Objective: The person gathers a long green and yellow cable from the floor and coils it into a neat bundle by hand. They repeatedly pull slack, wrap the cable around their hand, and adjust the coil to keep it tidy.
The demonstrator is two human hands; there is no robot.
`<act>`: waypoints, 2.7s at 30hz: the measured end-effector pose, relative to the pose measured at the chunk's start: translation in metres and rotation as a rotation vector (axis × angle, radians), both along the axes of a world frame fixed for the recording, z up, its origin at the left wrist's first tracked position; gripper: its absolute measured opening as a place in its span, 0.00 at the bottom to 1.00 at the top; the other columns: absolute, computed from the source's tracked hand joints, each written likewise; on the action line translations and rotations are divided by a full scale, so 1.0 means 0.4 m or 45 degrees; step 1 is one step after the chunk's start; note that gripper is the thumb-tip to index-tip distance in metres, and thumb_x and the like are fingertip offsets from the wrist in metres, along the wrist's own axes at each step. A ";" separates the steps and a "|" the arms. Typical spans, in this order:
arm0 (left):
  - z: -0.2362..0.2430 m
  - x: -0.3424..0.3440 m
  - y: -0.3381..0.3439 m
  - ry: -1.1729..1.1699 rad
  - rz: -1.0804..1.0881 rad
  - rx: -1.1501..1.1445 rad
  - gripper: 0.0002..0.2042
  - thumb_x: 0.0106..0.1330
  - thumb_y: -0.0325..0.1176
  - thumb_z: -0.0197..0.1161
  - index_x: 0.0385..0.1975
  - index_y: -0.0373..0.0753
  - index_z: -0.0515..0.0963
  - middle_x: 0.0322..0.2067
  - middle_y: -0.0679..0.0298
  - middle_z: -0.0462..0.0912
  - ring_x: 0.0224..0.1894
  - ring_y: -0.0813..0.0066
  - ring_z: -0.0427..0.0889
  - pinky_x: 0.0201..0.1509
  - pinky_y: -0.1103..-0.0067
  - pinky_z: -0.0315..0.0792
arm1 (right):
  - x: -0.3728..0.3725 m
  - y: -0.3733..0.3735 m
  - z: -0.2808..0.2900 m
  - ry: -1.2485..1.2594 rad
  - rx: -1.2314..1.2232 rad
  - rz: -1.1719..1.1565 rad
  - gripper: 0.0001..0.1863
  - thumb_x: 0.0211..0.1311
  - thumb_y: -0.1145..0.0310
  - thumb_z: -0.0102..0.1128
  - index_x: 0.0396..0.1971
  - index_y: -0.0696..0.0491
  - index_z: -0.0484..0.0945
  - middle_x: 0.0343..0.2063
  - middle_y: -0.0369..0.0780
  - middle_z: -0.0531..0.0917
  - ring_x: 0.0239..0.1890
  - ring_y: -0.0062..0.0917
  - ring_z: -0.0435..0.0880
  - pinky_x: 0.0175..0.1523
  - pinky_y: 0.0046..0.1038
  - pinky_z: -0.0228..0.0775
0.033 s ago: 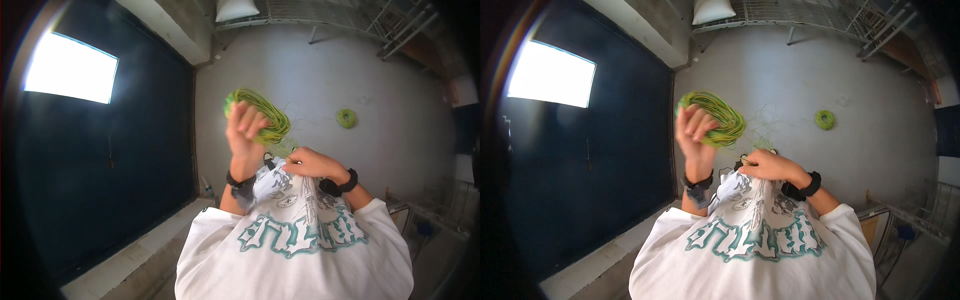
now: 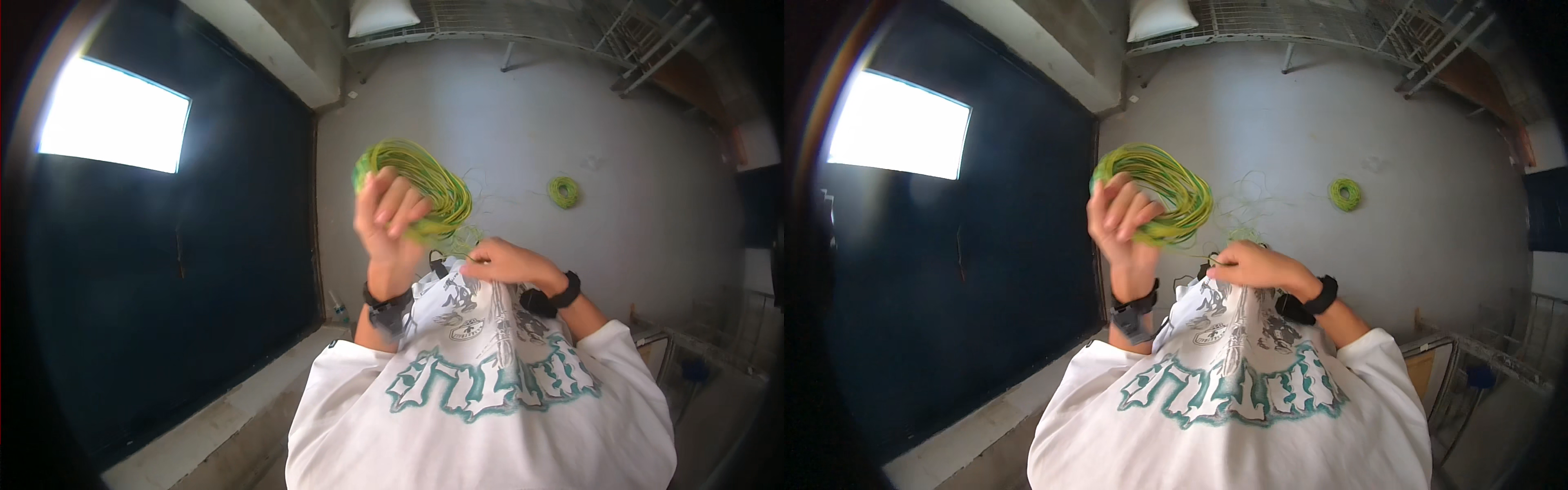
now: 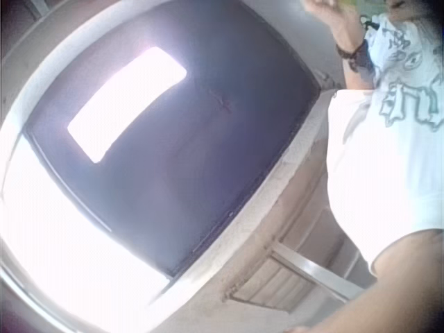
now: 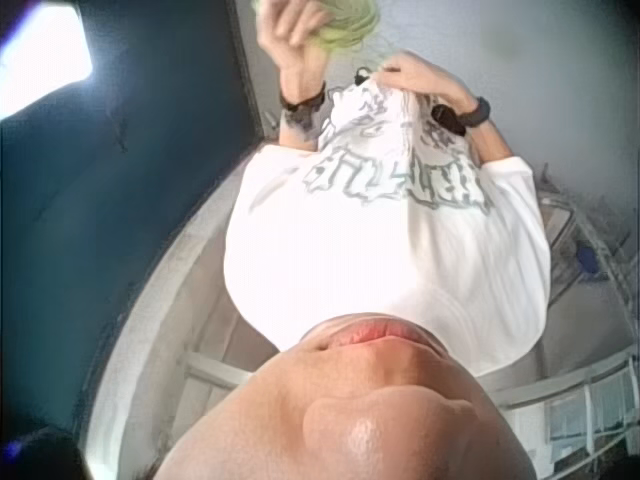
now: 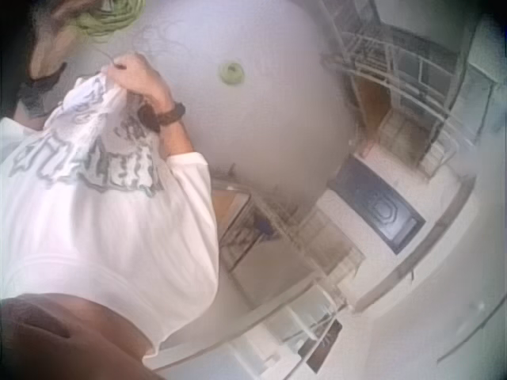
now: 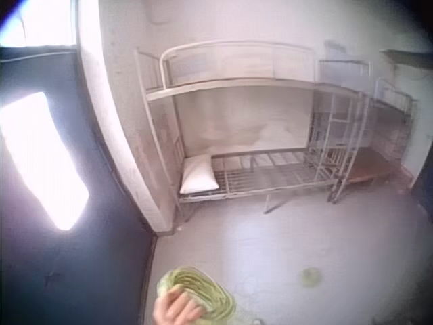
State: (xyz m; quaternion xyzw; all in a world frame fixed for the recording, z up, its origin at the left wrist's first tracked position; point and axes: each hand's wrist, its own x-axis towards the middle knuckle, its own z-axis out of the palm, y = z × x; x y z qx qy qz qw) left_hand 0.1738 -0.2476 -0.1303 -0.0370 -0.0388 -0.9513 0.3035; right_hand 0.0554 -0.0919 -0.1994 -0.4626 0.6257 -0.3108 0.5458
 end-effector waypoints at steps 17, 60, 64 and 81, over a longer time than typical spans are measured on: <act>-0.158 0.051 0.111 -1.086 -0.572 -2.006 0.11 0.48 0.30 0.63 0.27 0.29 0.75 0.19 0.54 0.76 0.19 0.67 0.72 0.28 0.70 0.69 | -0.140 -0.044 0.163 1.141 -0.353 -0.516 0.13 0.40 0.70 0.61 0.10 0.61 0.69 0.13 0.54 0.69 0.19 0.50 0.70 0.26 0.39 0.64; -0.223 0.061 0.132 -0.356 0.500 -3.308 0.08 0.40 0.35 0.59 0.12 0.41 0.69 0.07 0.65 0.69 0.10 0.69 0.71 0.20 0.77 0.66 | -0.196 -0.072 0.172 0.789 -0.382 -0.674 0.16 0.38 0.71 0.58 0.10 0.63 0.60 0.09 0.46 0.59 0.13 0.28 0.55 0.21 0.32 0.55; -0.217 0.052 0.149 -0.093 0.641 -3.370 0.08 0.40 0.34 0.57 0.11 0.39 0.67 0.07 0.67 0.67 0.11 0.72 0.71 0.19 0.77 0.66 | -0.229 -0.107 0.140 0.818 -0.436 -0.685 0.17 0.39 0.71 0.59 0.10 0.61 0.59 0.09 0.44 0.57 0.14 0.27 0.54 0.22 0.32 0.55; -0.236 0.033 0.155 0.088 0.635 -3.327 0.08 0.41 0.34 0.57 0.11 0.39 0.67 0.09 0.65 0.70 0.14 0.71 0.73 0.20 0.77 0.67 | -0.219 -0.125 0.198 0.819 -0.508 -0.739 0.17 0.41 0.73 0.60 0.10 0.61 0.59 0.09 0.46 0.58 0.15 0.30 0.55 0.22 0.32 0.57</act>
